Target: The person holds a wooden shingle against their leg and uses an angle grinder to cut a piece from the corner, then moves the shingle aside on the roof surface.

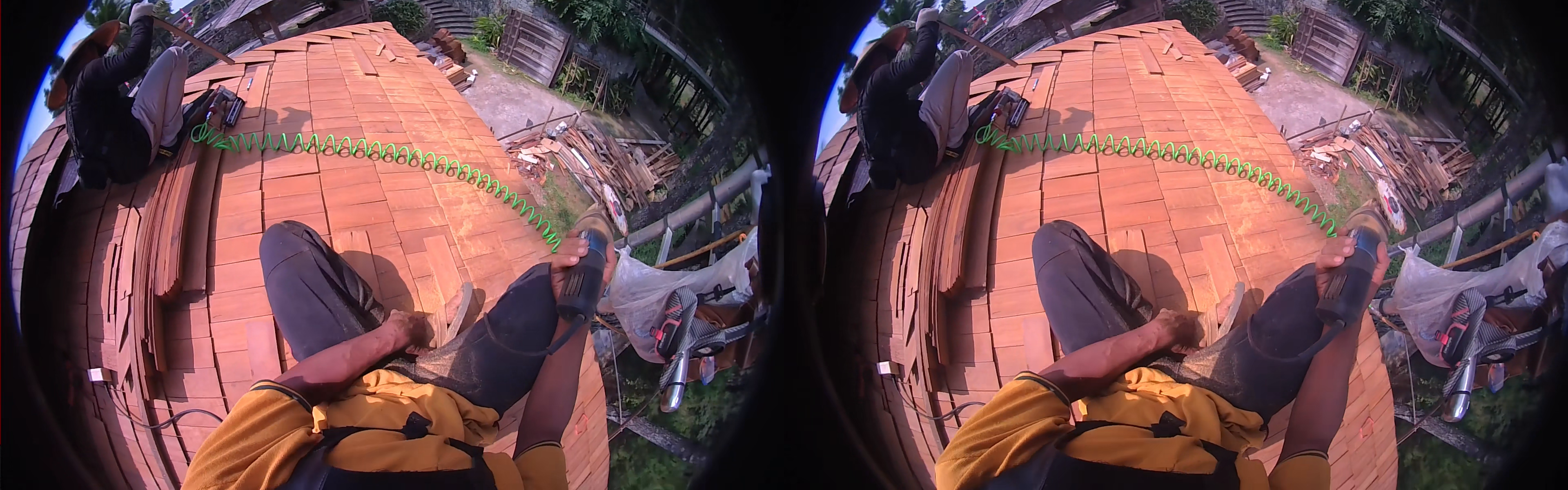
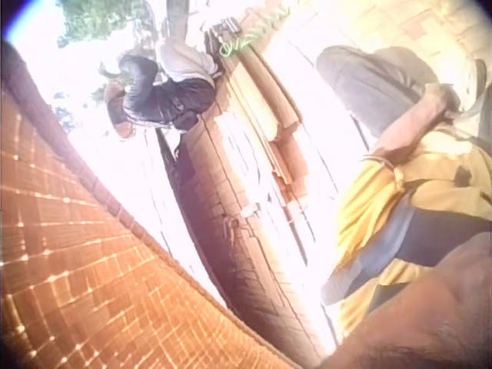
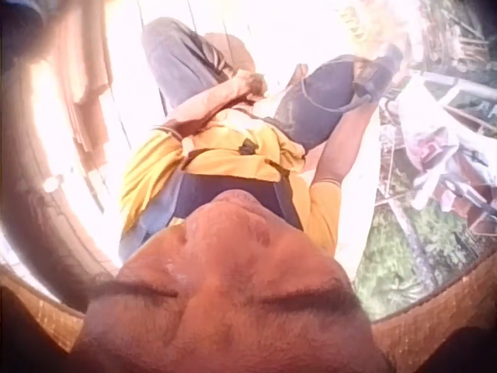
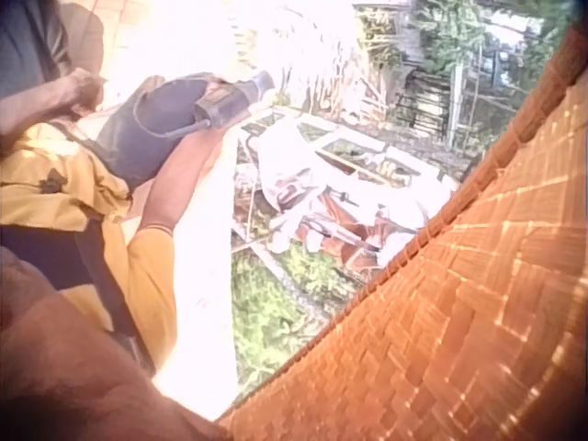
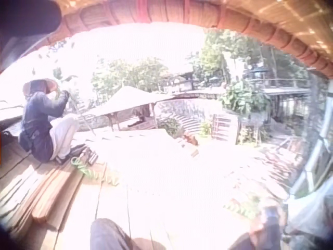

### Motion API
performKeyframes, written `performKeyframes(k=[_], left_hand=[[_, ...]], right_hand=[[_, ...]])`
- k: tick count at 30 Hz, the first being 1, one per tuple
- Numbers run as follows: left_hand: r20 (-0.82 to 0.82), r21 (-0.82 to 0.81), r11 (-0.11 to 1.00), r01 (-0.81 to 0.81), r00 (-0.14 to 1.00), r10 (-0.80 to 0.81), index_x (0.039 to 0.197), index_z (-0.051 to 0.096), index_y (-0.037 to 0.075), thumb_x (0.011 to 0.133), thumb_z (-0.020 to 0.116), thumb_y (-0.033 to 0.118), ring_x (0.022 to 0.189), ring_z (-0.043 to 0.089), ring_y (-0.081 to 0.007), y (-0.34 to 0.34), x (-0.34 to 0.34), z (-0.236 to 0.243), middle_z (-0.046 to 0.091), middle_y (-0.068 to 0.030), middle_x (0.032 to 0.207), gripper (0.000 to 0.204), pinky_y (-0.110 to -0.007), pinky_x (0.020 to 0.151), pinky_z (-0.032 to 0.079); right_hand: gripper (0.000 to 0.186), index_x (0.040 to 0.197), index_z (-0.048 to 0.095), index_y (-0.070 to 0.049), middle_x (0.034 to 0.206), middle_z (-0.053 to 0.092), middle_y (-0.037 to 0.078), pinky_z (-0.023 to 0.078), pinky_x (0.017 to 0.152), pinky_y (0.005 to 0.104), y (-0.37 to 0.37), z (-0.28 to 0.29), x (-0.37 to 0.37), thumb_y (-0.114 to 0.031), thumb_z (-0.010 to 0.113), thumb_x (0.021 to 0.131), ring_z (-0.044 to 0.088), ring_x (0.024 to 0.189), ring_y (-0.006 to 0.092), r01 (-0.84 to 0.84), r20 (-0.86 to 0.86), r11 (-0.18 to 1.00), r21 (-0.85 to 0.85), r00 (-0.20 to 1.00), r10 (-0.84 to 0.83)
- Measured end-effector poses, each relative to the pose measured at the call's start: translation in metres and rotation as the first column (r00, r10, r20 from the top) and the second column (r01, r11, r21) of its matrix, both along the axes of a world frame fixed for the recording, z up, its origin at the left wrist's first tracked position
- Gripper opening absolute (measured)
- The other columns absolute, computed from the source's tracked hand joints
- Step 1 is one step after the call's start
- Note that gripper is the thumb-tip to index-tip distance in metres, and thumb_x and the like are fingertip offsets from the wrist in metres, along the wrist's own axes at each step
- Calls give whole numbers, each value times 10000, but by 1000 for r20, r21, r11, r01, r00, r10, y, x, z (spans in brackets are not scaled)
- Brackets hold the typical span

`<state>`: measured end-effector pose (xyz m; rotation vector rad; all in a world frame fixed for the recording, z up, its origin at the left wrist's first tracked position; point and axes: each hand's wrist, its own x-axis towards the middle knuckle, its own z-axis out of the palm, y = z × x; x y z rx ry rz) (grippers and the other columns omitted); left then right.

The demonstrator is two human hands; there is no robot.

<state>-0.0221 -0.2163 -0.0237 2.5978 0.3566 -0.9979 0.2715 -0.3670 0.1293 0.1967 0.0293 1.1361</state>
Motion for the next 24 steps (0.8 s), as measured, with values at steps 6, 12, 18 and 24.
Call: performKeyframes(k=[6,12,18,24], left_hand=[[33,144,965,-220,975,218,1063,687,126,631,767,598,1067,614,-284,-4,-30,48,690,-105,1001,645,-450,845,441],[-34,87,948,-307,950,311,1183,617,40,816,645,476,1116,613,-313,6,-51,10,644,-169,1177,570,-460,898,468],[-236,-11,964,-265,938,255,1288,585,46,861,615,379,1266,532,-367,5,-17,23,577,-189,1337,542,-481,1005,415],[-208,15,990,-143,968,143,1289,612,39,842,651,351,1280,523,-320,-1,4,17,595,-193,1313,547,-443,959,449]], right_hand=[[649,1277,407,74,972,509,70,464,762,335,-3,15,-20,-382,652,886,548,863,177,-14,143,1000,13,990,12],[669,1310,408,55,963,491,81,458,744,349,-8,18,-28,-428,621,899,535,834,192,30,241,991,-127,971,1],[618,1280,438,18,949,485,86,463,733,361,-9,13,-27,-449,601,909,535,827,200,111,213,967,-229,975,-62],[611,1258,450,7,959,508,71,464,752,351,-1,20,-35,-474,599,911,545,844,182,163,201,966,-202,972,-121]])
